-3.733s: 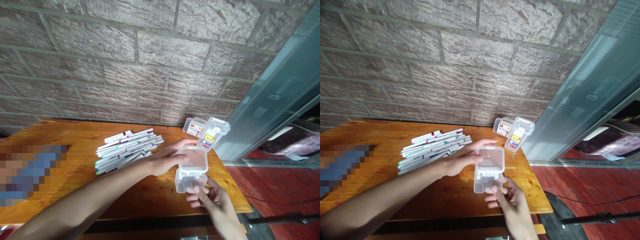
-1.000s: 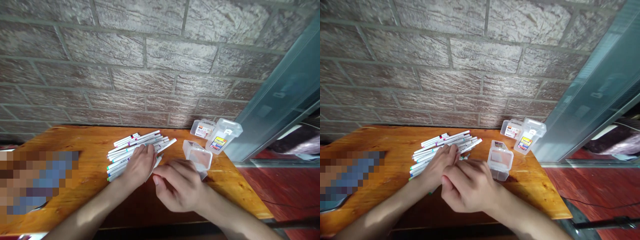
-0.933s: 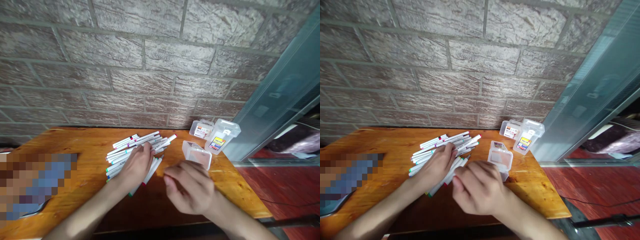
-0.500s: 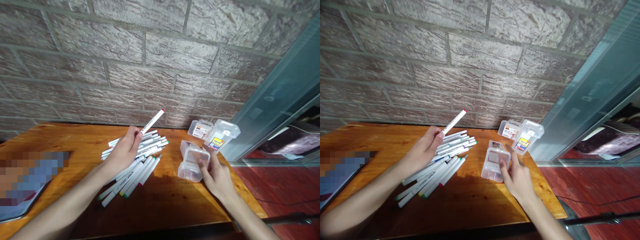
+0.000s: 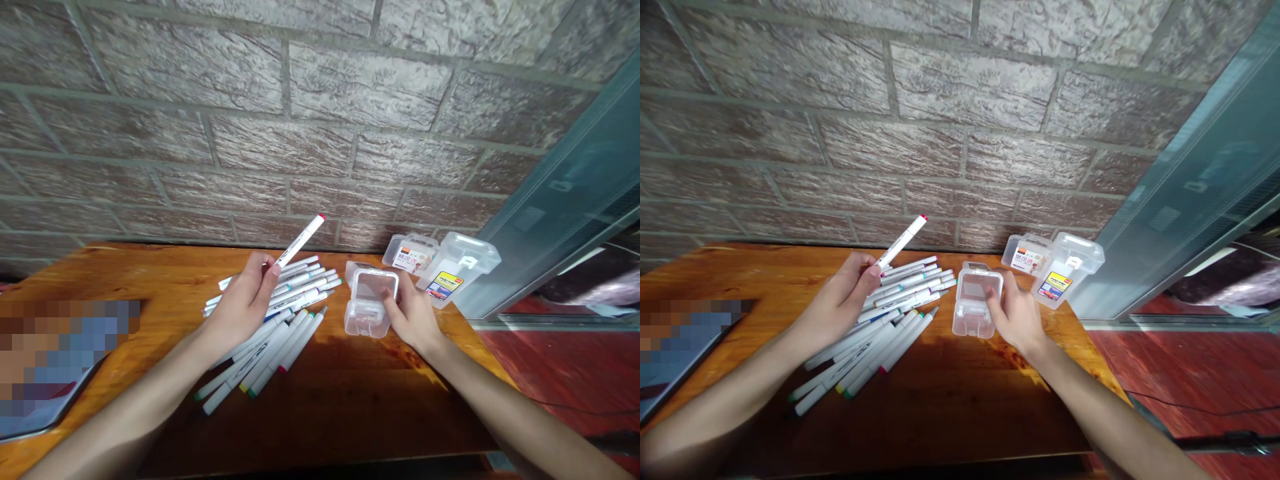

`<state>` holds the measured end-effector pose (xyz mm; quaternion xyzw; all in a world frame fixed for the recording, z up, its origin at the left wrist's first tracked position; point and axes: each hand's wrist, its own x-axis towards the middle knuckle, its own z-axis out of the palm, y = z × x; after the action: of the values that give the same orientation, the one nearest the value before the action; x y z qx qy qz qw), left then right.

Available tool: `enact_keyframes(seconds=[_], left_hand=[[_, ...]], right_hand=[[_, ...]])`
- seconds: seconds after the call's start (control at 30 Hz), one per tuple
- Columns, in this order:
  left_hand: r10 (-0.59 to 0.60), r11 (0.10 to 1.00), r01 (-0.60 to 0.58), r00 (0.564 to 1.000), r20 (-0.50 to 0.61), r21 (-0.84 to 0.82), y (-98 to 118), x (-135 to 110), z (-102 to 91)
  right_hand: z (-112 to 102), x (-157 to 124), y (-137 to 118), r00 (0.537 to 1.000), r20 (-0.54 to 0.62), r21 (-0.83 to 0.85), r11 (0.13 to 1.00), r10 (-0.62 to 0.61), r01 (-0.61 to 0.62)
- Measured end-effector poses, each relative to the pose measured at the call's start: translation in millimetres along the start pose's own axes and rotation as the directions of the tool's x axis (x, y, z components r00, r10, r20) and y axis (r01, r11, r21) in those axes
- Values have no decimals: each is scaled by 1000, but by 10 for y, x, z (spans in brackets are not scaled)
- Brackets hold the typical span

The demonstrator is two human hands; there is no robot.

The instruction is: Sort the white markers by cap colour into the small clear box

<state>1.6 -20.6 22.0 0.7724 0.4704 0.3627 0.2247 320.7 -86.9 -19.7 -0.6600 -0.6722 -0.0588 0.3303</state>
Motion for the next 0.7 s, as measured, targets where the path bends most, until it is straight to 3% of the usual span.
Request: enact_keyframes(seconds=[0.2,0.33,0.5,0.7], left_hand=[[-36,998,36,999,-2,-48,-84,-31,11],[-3,997,3,1000,-7,-74,-144,-46,46],[-16,992,16,1000,-1,-123,-193,-83,49],[-38,990,38,999,2,-136,-199,-99,33]], right_hand=[[23,-34,23,1000,-20,70,998,-10,11],[-27,-86,66,996,5,115,990,-86,85],[-45,-162,195,961,129,239,948,-245,210],[37,-152,292,941,228,253,949,-249,189]])
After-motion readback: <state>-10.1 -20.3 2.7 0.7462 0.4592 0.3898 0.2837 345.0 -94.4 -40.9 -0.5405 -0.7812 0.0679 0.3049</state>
